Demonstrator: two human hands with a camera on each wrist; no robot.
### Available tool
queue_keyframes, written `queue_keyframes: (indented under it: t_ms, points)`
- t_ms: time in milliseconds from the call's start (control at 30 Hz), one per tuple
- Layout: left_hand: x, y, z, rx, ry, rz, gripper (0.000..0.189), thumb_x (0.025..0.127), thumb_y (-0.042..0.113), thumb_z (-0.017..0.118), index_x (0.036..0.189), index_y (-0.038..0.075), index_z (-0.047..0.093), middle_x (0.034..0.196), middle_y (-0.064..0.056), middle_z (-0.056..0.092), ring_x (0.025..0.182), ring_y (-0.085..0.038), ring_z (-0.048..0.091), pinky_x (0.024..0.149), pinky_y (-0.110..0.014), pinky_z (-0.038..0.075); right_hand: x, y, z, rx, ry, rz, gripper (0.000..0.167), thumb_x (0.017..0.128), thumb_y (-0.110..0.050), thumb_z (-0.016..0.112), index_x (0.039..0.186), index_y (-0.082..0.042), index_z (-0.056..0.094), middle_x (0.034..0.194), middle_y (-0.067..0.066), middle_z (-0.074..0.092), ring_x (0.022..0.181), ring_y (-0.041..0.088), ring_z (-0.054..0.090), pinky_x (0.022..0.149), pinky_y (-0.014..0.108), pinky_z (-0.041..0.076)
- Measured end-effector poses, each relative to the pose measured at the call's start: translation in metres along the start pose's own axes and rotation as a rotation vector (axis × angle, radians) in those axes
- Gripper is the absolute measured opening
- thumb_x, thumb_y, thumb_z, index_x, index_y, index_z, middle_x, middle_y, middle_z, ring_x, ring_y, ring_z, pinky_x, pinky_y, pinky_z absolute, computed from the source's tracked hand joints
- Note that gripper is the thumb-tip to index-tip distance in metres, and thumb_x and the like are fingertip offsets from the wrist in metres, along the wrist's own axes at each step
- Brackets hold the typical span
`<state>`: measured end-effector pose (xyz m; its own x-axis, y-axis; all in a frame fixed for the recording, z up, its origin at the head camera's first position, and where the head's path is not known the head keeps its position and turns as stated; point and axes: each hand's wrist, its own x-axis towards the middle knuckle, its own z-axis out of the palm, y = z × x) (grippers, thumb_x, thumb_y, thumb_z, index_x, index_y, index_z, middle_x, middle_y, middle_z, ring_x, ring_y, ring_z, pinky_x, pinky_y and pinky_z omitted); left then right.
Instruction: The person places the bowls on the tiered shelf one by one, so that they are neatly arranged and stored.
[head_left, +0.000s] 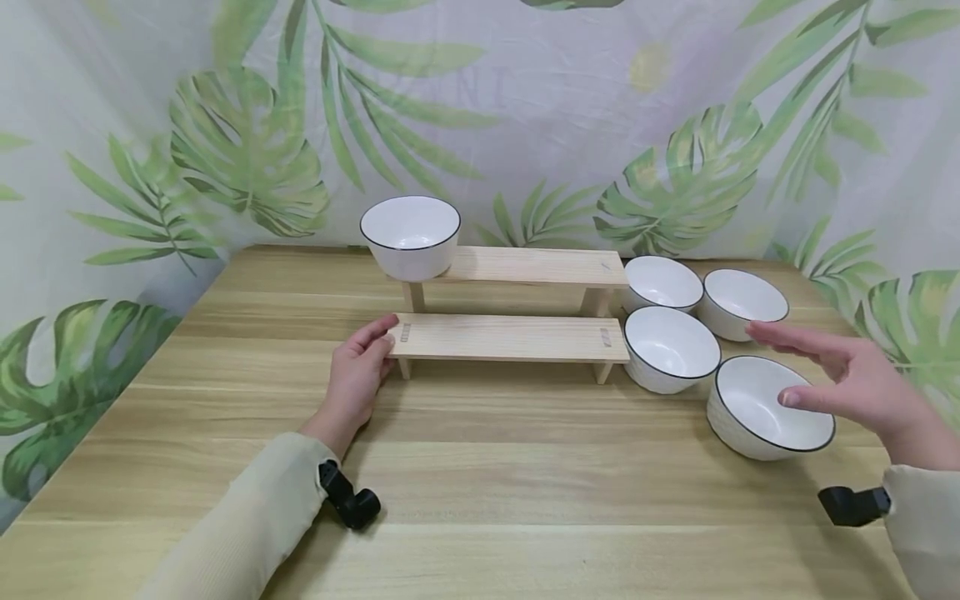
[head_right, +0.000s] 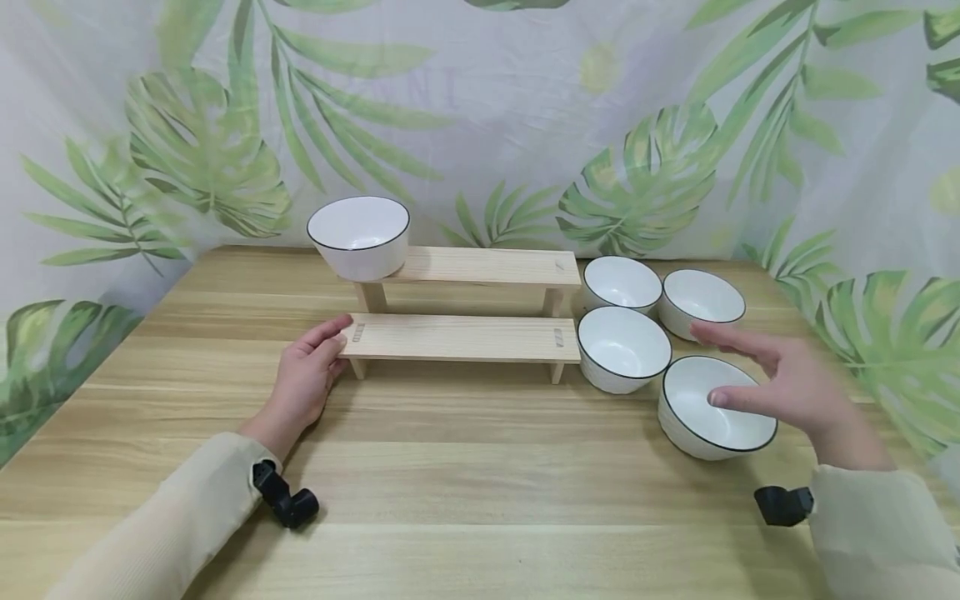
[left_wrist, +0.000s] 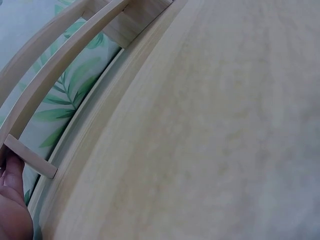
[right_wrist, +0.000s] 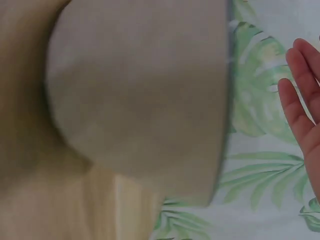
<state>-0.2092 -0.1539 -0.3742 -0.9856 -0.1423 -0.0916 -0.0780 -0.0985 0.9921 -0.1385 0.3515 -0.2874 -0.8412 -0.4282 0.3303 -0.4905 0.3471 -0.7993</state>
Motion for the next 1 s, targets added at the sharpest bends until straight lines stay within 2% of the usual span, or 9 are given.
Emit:
queue_keyframes:
  t_ms: [100,200,267,433,500,700,1000]
  points:
    - [0.0,0.0,0.0,-0.013,0.001,-0.001,0.039,0.095,0.008,0.043,0.133,0.006,0.049,0.121,-0.001,0.049,0.092,-0.004,0.051,0.073,-0.016,0.045,-0.005,0.01,-0.001,-0.07,-0.009,0.0,0.066,0.066,0.021,0.063,0.129,0.012,0.045,0.131,-0.006,0.055,0.117,0.003,0.047,0.093,0.013,0.029]
    - [-0.001,0.0,0.001,-0.016,0.0,0.004,0.039,0.095,0.008,0.043,0.133,0.005,0.049,0.123,-0.002,0.049,0.094,-0.004,0.051,0.073,-0.015,0.045,-0.01,0.02,0.001,-0.122,0.025,0.034,0.066,0.066,0.019,0.064,0.129,0.008,0.047,0.13,-0.01,0.055,0.115,0.0,0.048,0.092,0.011,0.03]
    - [-0.001,0.0,0.001,-0.015,0.001,0.008,0.039,0.095,0.008,0.043,0.133,0.005,0.049,0.123,-0.003,0.049,0.094,-0.004,0.051,0.073,-0.015,0.045,-0.014,0.025,0.002,-0.15,0.058,0.073,0.067,0.067,0.017,0.066,0.13,0.003,0.049,0.129,-0.012,0.055,0.113,-0.002,0.048,0.092,0.009,0.03]
    - [-0.001,-0.001,0.001,-0.013,0.008,0.012,0.039,0.094,0.008,0.043,0.133,0.005,0.05,0.122,-0.002,0.05,0.092,-0.004,0.051,0.072,-0.015,0.045,-0.019,0.037,0.006,-0.263,0.107,0.178,0.07,0.068,0.005,0.073,0.131,-0.017,0.054,0.124,-0.027,0.052,0.113,-0.013,0.041,0.087,0.003,0.027]
    - [0.0,-0.001,0.001,-0.013,0.01,0.012,0.039,0.094,0.008,0.044,0.132,0.005,0.05,0.122,-0.002,0.05,0.092,-0.004,0.051,0.072,-0.015,0.045,-0.02,0.041,0.007,-0.318,0.104,0.19,0.07,0.067,0.0,0.075,0.131,-0.019,0.054,0.122,-0.032,0.049,0.113,-0.017,0.037,0.086,0.001,0.025]
    - [0.0,-0.002,0.001,-0.012,0.009,0.01,0.038,0.095,0.009,0.044,0.132,0.006,0.05,0.125,-0.003,0.05,0.092,-0.004,0.051,0.071,-0.015,0.045,-0.02,0.044,0.01,-0.419,0.078,0.169,0.071,0.063,-0.008,0.08,0.13,-0.015,0.055,0.124,-0.036,0.042,0.114,-0.017,0.031,0.085,0.001,0.02]
    - [0.0,-0.001,0.001,-0.002,0.02,0.006,0.038,0.095,0.01,0.045,0.132,0.006,0.051,0.119,0.0,0.051,0.089,-0.003,0.052,0.072,-0.016,0.045,-0.019,0.048,0.015,-0.523,0.013,0.102,0.074,0.06,-0.016,0.083,0.128,-0.018,0.056,0.135,-0.032,0.036,0.123,-0.009,0.022,0.098,0.011,0.012]
